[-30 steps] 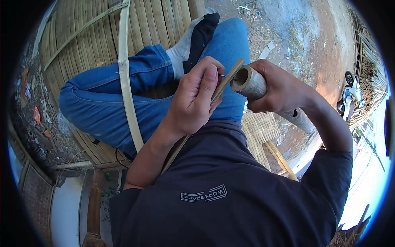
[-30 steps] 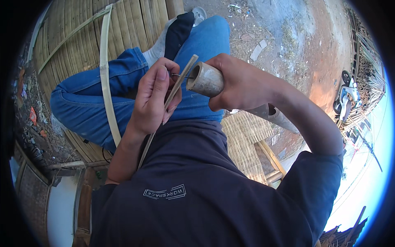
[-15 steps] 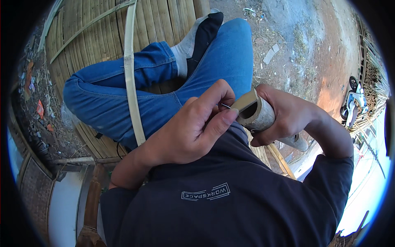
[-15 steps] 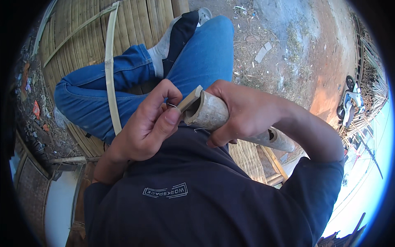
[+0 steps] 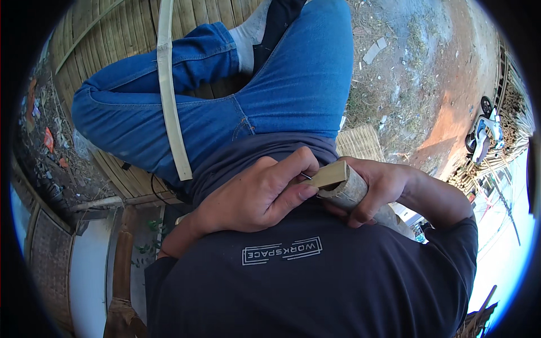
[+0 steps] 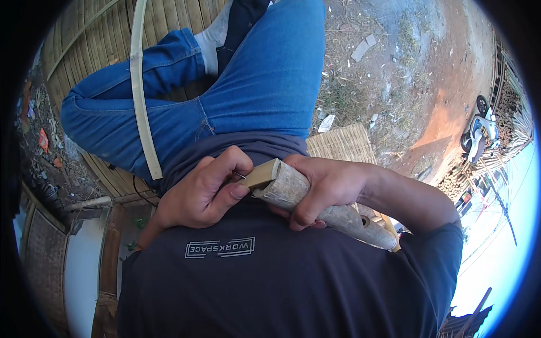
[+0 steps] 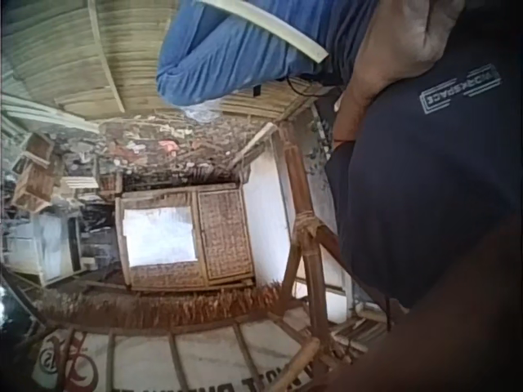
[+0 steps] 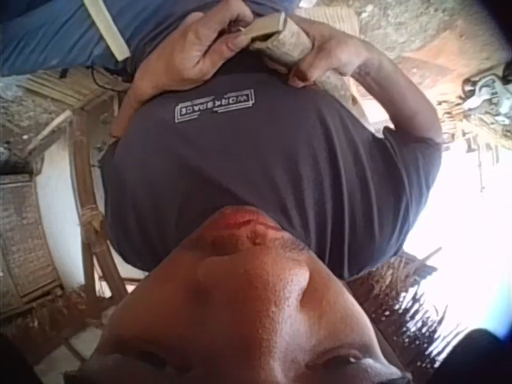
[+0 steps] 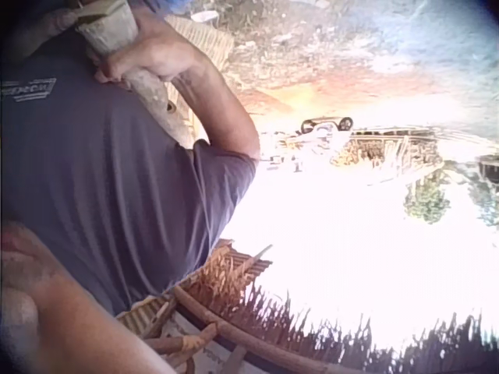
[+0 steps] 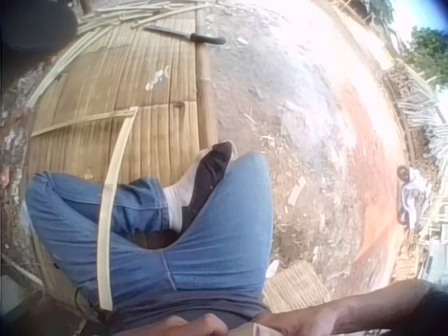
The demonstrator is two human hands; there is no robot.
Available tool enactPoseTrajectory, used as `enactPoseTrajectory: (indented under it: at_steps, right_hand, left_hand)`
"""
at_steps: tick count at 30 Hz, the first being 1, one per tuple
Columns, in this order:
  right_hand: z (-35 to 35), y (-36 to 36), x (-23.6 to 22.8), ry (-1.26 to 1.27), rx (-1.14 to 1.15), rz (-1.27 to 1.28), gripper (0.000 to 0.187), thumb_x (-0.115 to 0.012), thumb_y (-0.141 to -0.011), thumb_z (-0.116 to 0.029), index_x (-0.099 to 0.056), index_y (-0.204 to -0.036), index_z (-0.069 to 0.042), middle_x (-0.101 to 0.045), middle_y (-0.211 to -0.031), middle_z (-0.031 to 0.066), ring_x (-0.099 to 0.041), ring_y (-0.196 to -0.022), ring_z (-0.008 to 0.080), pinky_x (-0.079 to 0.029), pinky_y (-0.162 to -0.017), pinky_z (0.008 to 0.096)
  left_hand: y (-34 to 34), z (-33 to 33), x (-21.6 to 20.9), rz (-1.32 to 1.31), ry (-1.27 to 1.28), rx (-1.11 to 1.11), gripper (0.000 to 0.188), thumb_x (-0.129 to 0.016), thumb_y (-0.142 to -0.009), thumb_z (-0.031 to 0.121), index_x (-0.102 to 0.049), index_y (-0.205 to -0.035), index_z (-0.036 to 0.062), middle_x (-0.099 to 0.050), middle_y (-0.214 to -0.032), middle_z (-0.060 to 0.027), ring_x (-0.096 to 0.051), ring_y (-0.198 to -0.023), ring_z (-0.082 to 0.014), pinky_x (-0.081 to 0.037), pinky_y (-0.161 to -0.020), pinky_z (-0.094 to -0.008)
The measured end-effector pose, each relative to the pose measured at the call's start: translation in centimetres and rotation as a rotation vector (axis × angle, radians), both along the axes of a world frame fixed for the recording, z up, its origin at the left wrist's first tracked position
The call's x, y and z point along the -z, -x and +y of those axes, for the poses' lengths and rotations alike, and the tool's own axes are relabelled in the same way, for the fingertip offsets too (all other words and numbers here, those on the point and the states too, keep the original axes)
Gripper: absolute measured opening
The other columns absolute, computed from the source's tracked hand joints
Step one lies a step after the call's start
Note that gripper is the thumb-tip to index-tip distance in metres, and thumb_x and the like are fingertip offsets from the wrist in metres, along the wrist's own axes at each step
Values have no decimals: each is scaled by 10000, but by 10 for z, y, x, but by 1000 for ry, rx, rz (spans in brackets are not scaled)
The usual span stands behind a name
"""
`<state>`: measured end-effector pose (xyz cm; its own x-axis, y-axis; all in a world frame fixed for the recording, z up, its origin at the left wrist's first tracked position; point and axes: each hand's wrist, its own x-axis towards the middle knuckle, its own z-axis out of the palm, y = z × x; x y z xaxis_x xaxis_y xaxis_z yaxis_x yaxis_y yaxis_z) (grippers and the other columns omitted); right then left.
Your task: The person uses a knife to shave and thin down bamboo strips, fitting one strip into a hole in a bamboo pole and removing material until it fits.
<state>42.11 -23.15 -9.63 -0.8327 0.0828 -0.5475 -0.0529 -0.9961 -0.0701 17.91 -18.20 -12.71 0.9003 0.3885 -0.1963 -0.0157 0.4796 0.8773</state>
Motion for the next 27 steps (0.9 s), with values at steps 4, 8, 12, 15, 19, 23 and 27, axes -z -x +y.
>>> enactPoseTrajectory:
  at_steps: [4, 8, 12, 15, 19, 23, 27]
  right_hand:
    - [5, 0, -4, 47, 2, -52, 242, -738, -727, 43, -579, -909, 28, -602, -673, 63, -607, -521, 135, -472, -457, 269]
    - [11, -1, -4, -132, -58, -95, 238, -753, -757, 27, -603, -942, 24, -617, -648, 45, -621, -527, 128, -481, -467, 263]
    - [17, -1, -5, -193, -43, -176, 274, -771, -779, -1, -625, -1009, 25, -617, -647, 32, -615, -526, 113, -484, -482, 251]
    - [18, -3, -7, -225, -46, -189, 309, -785, -778, -21, -631, -1044, 10, -641, -717, 35, -638, -602, 114, -510, -553, 267]
    - [9, -2, -5, -558, -21, -270, 350, -798, -772, -28, -623, -1074, -7, -664, -810, 28, -652, -697, 114, -521, -635, 286]
    - [10, -8, -5, -807, -98, -372, 523, -833, -679, -97, -598, -1142, -33, -672, -847, 51, -683, -758, 145, -519, -685, 284]
    - [9, -2, -17, -961, -2, -656, 746, -831, -597, -153, -527, -1274, -70, -668, -817, 68, -706, -721, 177, -523, -651, 281]
  left_hand:
    - [-2, -4, 8, 19, 21, -14, 156, -540, -1032, 164, -464, -1036, 28, -552, -648, -142, -590, -548, -321, -417, -542, -370]
    - [-5, 1, 20, -79, 190, -36, 163, -488, -1062, 193, -463, -1015, 39, -534, -645, -66, -533, -523, -161, -387, -523, -320]
    - [-7, 6, 21, -123, 624, -44, 188, -475, -1070, 210, -484, -997, 37, -530, -657, -11, -490, -549, -42, -357, -513, -242]
    - [-8, 12, 15, -19, 372, -67, 204, -486, -1068, 205, -512, -974, 27, -521, -656, -9, -480, -555, -32, -346, -505, -213]
    - [-13, 4, 21, -46, 206, -167, 196, -493, -1067, 188, -542, -956, 33, -535, -661, -12, -505, -561, -34, -350, -479, -221]
    - [-12, 9, 37, -146, 280, -227, 194, -441, -1087, 235, -484, -1015, 60, -490, -640, -5, -392, -461, -20, -288, -398, -199]
    - [-8, 18, 43, -119, 678, -216, 205, -352, -1109, 277, -424, -1077, 87, -457, -631, -9, -298, -364, -12, -237, -328, -170]
